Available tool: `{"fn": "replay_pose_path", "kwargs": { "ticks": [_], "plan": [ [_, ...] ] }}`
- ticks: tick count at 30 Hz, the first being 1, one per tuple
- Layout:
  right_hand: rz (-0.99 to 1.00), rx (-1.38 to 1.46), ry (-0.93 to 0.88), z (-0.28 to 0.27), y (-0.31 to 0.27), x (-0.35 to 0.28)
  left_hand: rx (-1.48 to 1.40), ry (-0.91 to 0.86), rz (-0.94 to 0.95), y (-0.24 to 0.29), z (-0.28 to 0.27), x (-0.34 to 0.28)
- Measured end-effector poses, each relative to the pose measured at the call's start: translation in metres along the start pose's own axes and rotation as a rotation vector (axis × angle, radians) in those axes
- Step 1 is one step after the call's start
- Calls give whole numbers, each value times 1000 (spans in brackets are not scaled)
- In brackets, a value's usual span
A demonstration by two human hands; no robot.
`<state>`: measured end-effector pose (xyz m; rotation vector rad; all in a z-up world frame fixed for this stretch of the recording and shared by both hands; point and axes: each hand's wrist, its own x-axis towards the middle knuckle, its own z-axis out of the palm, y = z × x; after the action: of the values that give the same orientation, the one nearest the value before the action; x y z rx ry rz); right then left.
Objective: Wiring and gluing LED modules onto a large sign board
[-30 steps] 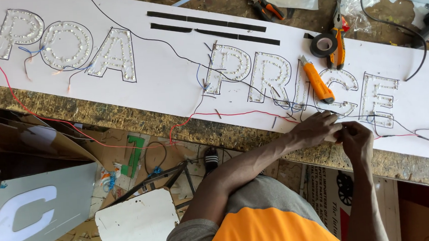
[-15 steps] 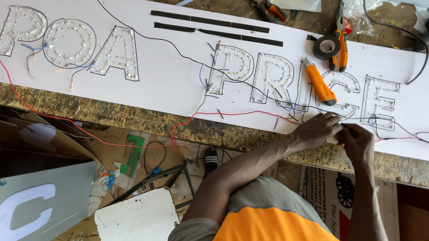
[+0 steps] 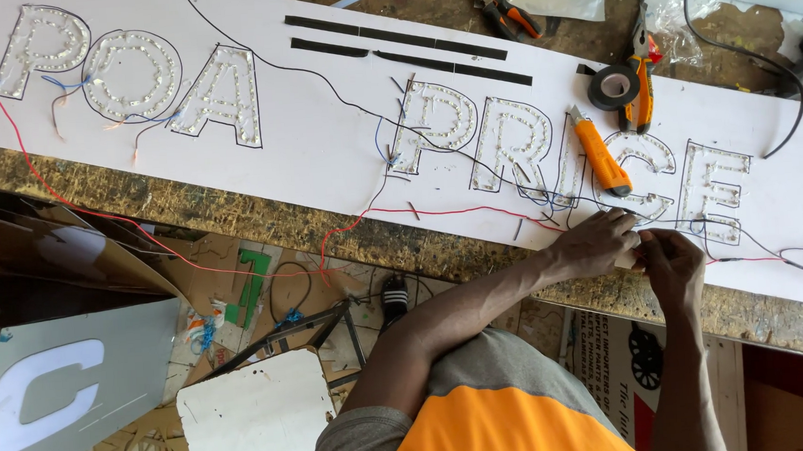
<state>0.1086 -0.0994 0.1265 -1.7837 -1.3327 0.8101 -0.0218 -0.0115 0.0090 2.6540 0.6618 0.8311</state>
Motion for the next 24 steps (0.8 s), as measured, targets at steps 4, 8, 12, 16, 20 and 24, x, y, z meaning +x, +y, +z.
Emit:
{"fn": "replay_pose_path", "kwargs": {
  "ticks": [4,8,12,16,20,24],
  "plan": [
    [19,-107,14,-2,2,3,-131,-58,-52,1,-12,3],
    [-80,-60,-108,-11,4,-1,-225,-188,-153,-11,9,19],
    [-63,-40,-276,-26,-13,-15,-307,-427,-237,-10,-16,33],
    [-74,-167,-288,-31,-7,-7,-464,-514,-293,-20,-14,40],
    [-188,-397,-225,-24,7,-4,-702,-512,-321,-23,-36,45],
    [-559,-570,42,-13,39,1,-904,-447,-353,-29,-33,43]
  ]
}}
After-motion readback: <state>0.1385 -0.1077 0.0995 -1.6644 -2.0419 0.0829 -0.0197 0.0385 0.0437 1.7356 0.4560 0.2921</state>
